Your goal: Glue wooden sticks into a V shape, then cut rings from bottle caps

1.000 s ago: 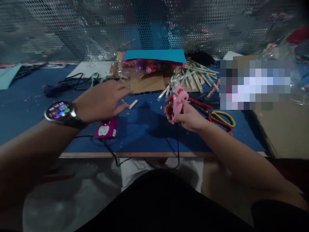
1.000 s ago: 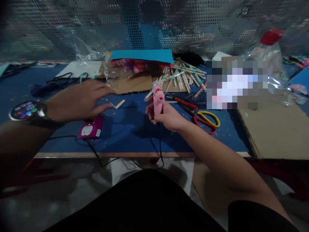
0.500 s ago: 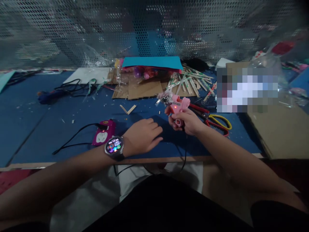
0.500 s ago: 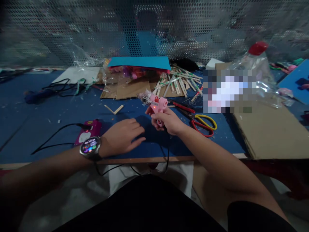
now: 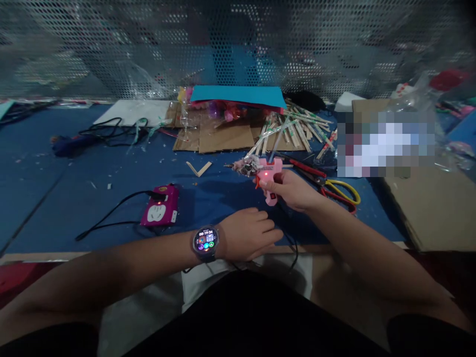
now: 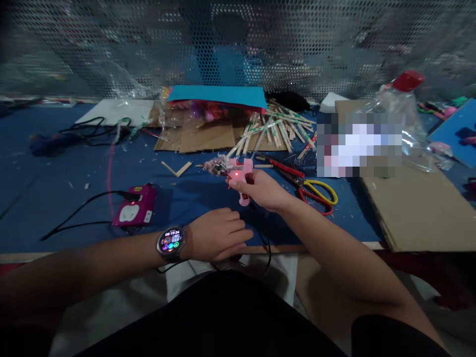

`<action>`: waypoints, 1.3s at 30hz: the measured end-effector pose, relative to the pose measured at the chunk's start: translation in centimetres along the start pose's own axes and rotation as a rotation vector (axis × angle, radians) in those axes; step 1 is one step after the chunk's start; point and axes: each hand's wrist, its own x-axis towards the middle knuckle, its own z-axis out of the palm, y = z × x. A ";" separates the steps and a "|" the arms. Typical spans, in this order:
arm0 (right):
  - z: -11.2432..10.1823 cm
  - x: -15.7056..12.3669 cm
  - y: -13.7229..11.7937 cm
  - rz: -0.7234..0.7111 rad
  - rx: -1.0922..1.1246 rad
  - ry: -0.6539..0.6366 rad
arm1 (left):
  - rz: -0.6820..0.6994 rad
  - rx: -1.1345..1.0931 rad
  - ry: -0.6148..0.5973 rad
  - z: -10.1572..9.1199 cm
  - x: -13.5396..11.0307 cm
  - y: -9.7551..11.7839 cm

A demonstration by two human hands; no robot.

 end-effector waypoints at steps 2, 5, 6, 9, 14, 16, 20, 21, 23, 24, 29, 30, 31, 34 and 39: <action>-0.1 0.1 0.1 -0.005 -0.010 0.019 | 0.018 -0.030 0.016 0.2 -0.1 0.0; 0.0 0.2 -0.1 -0.002 0.009 0.037 | 0.003 -0.067 0.041 0.5 -0.2 -0.1; 0.1 0.2 -0.2 0.004 0.020 0.036 | -0.003 -0.078 0.048 0.5 -0.3 -0.1; 0.2 0.1 -0.4 0.024 0.047 0.025 | 0.003 -0.112 0.058 0.6 -0.4 -0.2; 0.2 0.1 -0.2 0.029 0.057 -0.020 | 0.031 -0.167 0.071 0.5 -0.6 -0.1; 0.2 0.1 -0.1 0.029 0.054 -0.046 | 0.029 -0.185 0.075 0.5 -0.7 -0.1; 0.3 0.1 0.0 0.034 0.042 -0.089 | 0.013 -0.214 0.076 0.1 -0.9 -0.2; 0.3 0.1 0.0 0.033 0.046 -0.087 | 0.009 -0.221 0.075 0.0 -0.9 -0.1; 0.5 -0.1 -0.1 0.035 0.075 -0.070 | 0.005 -0.233 0.077 -0.2 -1.0 -0.1; 0.5 -0.1 0.0 0.037 0.093 -0.060 | 0.005 -0.238 0.081 -0.3 -1.0 0.0; 0.3 -0.1 0.4 0.029 0.094 -0.061 | 0.038 -0.258 0.081 -0.3 -0.9 0.2; 0.2 0.0 0.5 0.022 0.078 -0.061 | 0.050 -0.260 0.077 -0.3 -0.9 0.2; 0.2 0.1 0.7 0.017 0.064 -0.059 | 0.063 -0.261 0.073 -0.2 -0.9 0.2; 0.0 0.3 1.0 0.017 0.043 -0.050 | 0.091 -0.262 0.065 -0.1 -0.9 0.2; 0.1 0.3 1.1 0.017 0.065 -0.038 | 0.101 -0.275 0.063 -0.1 -1.0 0.2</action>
